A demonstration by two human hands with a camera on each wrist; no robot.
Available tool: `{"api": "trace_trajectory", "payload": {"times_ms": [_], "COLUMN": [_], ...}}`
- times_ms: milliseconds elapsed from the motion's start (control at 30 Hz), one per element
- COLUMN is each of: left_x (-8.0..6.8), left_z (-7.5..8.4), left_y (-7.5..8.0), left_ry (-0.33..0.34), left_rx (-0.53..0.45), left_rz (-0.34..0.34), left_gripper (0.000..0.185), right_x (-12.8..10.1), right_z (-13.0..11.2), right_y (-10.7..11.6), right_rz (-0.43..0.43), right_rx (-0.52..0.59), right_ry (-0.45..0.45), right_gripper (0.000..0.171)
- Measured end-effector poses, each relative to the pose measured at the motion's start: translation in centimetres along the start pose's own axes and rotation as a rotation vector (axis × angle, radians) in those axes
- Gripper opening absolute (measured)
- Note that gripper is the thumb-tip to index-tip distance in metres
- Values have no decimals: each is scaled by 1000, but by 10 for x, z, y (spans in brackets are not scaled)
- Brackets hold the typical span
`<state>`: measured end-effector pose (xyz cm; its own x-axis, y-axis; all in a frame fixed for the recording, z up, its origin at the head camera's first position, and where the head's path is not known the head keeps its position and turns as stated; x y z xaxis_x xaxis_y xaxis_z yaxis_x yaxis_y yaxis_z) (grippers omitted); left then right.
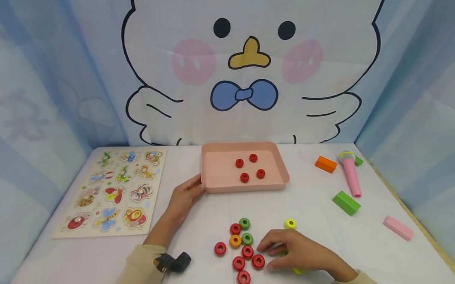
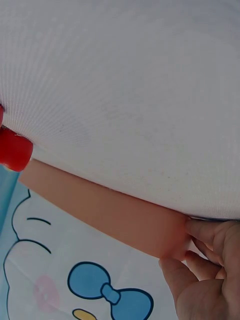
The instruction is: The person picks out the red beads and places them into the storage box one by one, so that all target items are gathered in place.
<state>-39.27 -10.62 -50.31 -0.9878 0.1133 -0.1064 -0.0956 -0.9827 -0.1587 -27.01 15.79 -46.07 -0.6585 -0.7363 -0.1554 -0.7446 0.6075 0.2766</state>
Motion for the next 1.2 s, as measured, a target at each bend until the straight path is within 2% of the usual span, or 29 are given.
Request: {"api": "trace_trajectory", "payload": {"times_ms": [167,400,767,933,1200], "left_x": [1,1,0,3,2], "left_z": [2,3,1,1,-1], "left_y": [-3,-4,-3,-3,-1], "left_ry": [12,-4,9,10,7], "left_rx": [-3,-8,22,20,2], "left_rz": [-3,-5,4,-6,-2], "left_gripper": [53,53,53,53,53], "right_x": [-2,-3,1,1,4], "right_z": [-2,-1,-4,-3,3], "right_y": [-4,-7,-19,-14,-12], "right_rz": [14,37,10,16,0], "right_rx": [-52,-21,-58,-59,29], "right_ry": [24,24,99,85,39], "right_gripper": [29,25,23,22,23]}}
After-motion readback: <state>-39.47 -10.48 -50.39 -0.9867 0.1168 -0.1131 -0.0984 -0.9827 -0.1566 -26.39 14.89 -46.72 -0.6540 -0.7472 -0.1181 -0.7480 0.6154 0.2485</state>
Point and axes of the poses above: each hand's wrist, its own x-axis towards the middle knuckle, its own y-axis out of the back of the hand, z = x × y, the point moved 7 cm from there along x, towards the middle knuckle, and after that the axes turned 10 degrees about x, right-handed, at the moved point
